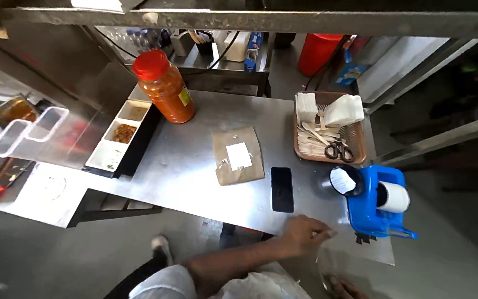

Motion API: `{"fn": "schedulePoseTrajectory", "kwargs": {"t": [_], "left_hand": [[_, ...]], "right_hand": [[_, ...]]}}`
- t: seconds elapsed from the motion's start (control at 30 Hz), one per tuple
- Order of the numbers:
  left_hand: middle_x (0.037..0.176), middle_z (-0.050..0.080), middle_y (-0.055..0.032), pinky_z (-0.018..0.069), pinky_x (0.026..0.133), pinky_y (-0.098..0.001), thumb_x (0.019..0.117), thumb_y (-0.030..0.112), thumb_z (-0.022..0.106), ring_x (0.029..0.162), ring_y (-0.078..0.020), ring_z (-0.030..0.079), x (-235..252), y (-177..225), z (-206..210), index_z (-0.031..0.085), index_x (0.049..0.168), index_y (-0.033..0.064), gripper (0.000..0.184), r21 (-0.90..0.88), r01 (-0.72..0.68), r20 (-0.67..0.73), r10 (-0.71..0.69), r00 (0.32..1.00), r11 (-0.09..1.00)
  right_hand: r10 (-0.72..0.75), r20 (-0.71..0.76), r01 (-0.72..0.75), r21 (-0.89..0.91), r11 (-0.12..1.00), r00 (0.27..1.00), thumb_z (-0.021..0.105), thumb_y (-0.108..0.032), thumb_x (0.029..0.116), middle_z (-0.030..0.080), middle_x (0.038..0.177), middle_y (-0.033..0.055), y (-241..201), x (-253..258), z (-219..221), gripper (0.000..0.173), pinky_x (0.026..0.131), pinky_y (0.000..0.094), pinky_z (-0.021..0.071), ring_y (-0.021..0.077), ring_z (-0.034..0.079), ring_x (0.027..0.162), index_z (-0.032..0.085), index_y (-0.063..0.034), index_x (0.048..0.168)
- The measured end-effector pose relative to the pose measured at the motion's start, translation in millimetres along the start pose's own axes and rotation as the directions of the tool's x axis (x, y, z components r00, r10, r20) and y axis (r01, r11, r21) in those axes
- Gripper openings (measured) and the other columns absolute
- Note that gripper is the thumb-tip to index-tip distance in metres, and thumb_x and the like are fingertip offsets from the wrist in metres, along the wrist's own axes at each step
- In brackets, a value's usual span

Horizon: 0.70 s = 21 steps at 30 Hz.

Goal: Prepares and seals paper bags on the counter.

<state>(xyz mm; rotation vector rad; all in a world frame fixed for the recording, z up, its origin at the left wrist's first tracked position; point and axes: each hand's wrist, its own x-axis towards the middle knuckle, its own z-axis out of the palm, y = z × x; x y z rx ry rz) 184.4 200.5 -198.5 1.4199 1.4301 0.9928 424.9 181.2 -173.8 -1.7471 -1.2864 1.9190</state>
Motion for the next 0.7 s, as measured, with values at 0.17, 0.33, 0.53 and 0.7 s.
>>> {"fn": "schedulePoseTrajectory", "kwargs": {"t": [0.17, 0.33, 0.53, 0.7], "left_hand": [[0.135, 0.068, 0.0049, 0.0471, 0.108, -0.0449, 0.1069, 0.039, 0.051, 0.124, -0.0181, 0.061, -31, -10, -90, 0.077, 0.121, 0.0261, 0.033, 0.186, 0.007, -0.283, 0.047, 0.958, 0.982], [0.14, 0.065, 0.0042, 0.0439, 0.11, -0.0508, 0.1047, 0.035, 0.055, 0.133, -0.0263, 0.054, -31, -27, -193, 0.079, 0.116, 0.0239, 0.029, 0.407, 0.025, -0.478, 0.19, 0.858, 0.913], [0.16, 0.045, 0.0061, 0.027, 0.116, -0.0653, 0.1025, 0.055, 0.05, 0.152, -0.0362, 0.027, 10, -104, -316, 0.078, 0.117, 0.0375, 0.036, 0.532, 0.298, -0.527, 0.035, 0.849, 0.792], [0.173, 0.013, -0.0046, 0.0207, 0.111, -0.0798, 0.0927, 0.076, 0.044, 0.156, -0.0458, 0.01, 13, -139, -323, 0.029, 0.161, 0.0427, 0.078, 0.461, 0.633, -0.631, -0.271, 0.727, 0.622]], "right_hand": [[-0.237, 0.054, 0.243, -0.169, 0.955, 0.97, 0.067, -0.012, 0.096, 0.074, 0.09, 0.0079, -48, 23, 74, 0.021, 0.073, 0.0335, 0.0605, 0.0144, 0.07, 0.077, 0.074, 0.0007, 0.111], [-0.474, 0.165, 0.491, -0.086, 0.867, 0.865, 0.076, -0.012, 0.0873, 0.073, 0.094, 0.0108, -115, 70, 166, 0.075, 0.071, 0.0384, 0.0629, 0.0201, 0.071, 0.075, 0.043, -0.0076, 0.155], [-0.57, 0.105, 0.579, -0.136, 0.804, 0.815, 0.076, -0.015, 0.0914, 0.066, 0.075, 0.0069, -137, 158, 291, 0.07, 0.056, 0.0366, 0.0557, 0.0178, 0.061, 0.059, 0.043, -0.0227, 0.152], [-0.481, -0.014, 0.341, -0.686, 0.642, 0.877, 0.081, -0.04, 0.0873, 0.07, 0.08, 0.0131, -130, 163, 300, 0.083, 0.07, 0.0594, 0.056, 0.0341, 0.068, 0.07, 0.036, -0.0283, 0.157]]}}
